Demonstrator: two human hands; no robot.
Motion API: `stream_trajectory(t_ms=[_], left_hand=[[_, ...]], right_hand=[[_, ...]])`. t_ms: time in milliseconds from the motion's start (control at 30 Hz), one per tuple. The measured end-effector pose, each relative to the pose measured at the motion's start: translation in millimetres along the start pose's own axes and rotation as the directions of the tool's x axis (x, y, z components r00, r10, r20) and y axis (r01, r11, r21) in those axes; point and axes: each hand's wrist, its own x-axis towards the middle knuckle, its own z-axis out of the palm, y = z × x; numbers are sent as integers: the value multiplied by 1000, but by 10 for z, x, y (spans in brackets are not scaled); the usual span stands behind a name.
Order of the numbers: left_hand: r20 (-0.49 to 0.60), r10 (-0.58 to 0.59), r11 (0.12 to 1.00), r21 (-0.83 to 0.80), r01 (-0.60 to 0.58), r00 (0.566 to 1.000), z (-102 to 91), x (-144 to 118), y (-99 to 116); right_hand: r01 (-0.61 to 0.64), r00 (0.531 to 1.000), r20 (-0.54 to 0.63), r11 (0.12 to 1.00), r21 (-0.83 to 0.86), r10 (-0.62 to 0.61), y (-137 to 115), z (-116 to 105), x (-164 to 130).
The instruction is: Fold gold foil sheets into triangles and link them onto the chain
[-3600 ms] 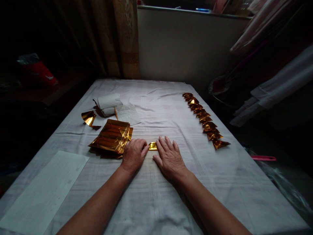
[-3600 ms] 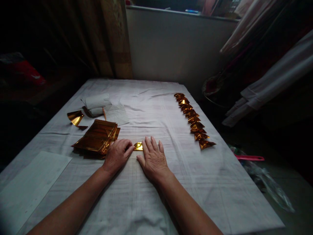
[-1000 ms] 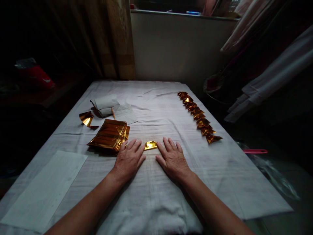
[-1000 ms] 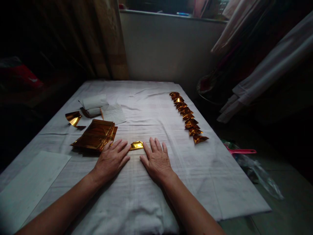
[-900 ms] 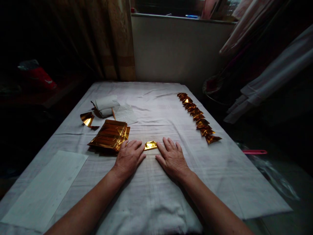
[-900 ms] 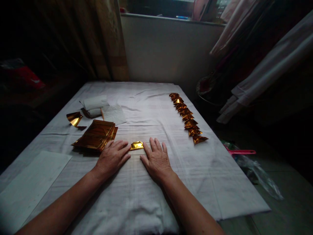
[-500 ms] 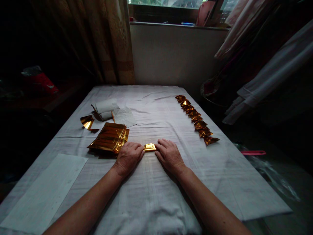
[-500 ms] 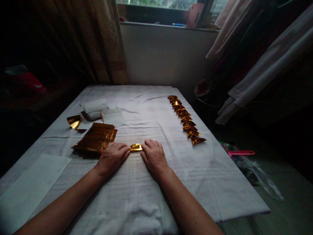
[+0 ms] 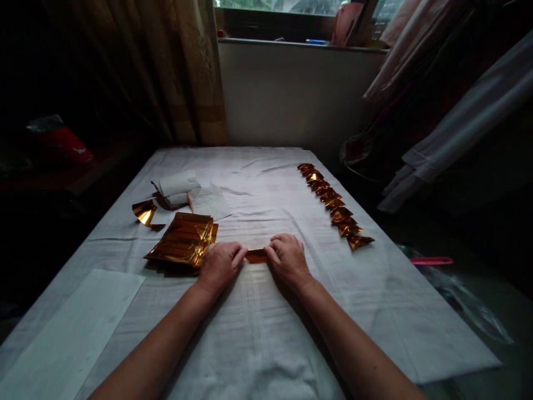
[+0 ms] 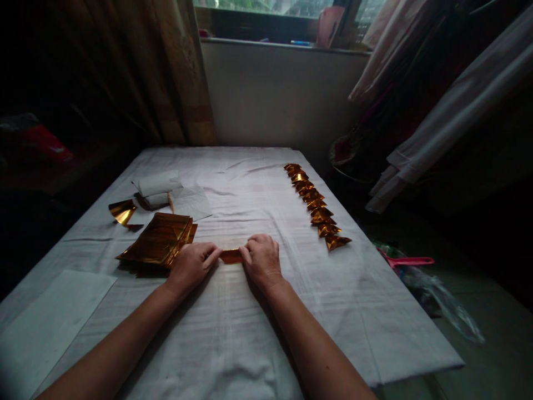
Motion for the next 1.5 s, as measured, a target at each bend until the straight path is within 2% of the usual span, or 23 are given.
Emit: stream_trajectory(t_ms=[100,233,300,400,467,600,700,833,967,1200,1367,1500], left_hand=[[-46,10,994,113,-5,999,48,24,11],[-131,56,988,153,-36,990,105,-35,38],[-137,156,978,159,-134,978,125,-117,70],[-79,318,939,162,-303,945,141,-263,110],[-66,349,925,188,-332,935,146,-338,115],[-65,349,921,210,-329,935,162,-394,92],[-72,338,923,223,-315,938,184,-396,73],[-64,329,923,233,-306,942,198,-401,55],[-57,331,923,229,-310,942,187,-402,45],[-41,324,925,224,-308,945,156,-399,45],[-28,306,929,229,-292,952,159,-406,47],[1,287,918,286,-276,958,130,-360,158]], right_hand=[[-14,998,-54,1000,7,14,15,64,8],[-6,996,-89,999,-43,2,28,108,1],[-17,996,-93,998,-66,11,30,122,1],[-33,994,-103,996,-82,24,38,138,-6],[6,995,-95,996,-90,-15,51,134,-34],[187,982,17,979,-85,-186,75,57,-177],[321,936,179,944,-77,-304,69,-31,-307],[377,884,323,924,-60,-339,60,-100,-390],[363,882,354,927,-92,-310,120,-111,-381],[287,917,335,942,-172,-218,291,-114,-359],[267,927,316,946,-184,-200,270,-119,-358],[270,924,325,945,-187,-200,245,-126,-355]])
